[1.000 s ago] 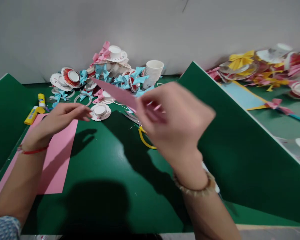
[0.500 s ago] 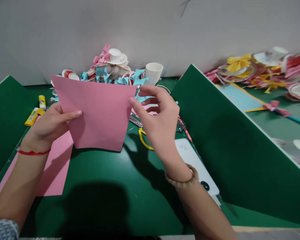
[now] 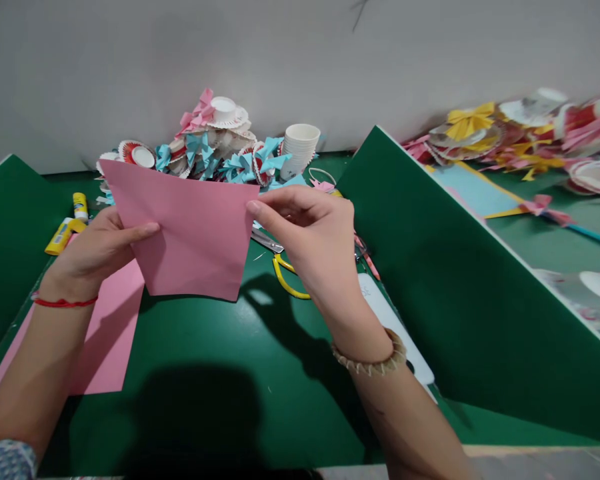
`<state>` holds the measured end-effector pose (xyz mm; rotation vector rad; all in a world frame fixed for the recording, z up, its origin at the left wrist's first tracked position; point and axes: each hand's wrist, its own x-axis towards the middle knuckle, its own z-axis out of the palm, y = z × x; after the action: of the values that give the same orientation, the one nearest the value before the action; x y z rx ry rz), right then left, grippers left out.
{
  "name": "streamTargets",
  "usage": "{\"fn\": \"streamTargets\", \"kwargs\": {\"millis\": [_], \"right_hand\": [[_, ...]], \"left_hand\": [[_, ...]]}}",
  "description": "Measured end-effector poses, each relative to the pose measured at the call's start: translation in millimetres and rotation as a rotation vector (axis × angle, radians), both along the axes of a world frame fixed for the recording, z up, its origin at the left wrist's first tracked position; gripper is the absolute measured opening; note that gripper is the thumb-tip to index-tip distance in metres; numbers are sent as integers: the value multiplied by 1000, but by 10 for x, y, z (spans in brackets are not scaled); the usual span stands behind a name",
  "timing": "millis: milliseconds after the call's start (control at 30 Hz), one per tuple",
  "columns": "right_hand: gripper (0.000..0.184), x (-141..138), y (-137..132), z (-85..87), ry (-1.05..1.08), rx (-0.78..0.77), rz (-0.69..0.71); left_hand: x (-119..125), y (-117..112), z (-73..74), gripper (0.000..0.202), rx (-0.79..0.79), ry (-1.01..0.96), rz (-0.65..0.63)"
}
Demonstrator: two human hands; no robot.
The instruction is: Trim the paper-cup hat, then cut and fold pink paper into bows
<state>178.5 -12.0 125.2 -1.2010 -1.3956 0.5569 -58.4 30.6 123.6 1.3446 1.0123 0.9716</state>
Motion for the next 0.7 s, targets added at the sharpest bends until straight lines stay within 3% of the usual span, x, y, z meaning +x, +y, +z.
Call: {"fn": "streamTargets", "kwargs": {"millis": [100, 233, 433, 567, 700], "right_hand": [[11, -12, -21, -5, -127, 86, -65], [14, -31, -90, -10, -276, 259, -190], [12, -72, -151, -19, -345, 365, -179], [12, -89, -107, 5, -246, 220, -128], [17, 15, 24, -52, -197, -70, 147]], "left_hand": [[-17, -13, 7, 25, 40, 33, 17], [-78, 22, 16, 18, 193, 102, 134], [-244, 175, -13, 23, 320, -3, 229], [-230, 153, 18, 35, 398, 151, 341], [-171, 95, 50, 29, 576, 430, 471]]}}
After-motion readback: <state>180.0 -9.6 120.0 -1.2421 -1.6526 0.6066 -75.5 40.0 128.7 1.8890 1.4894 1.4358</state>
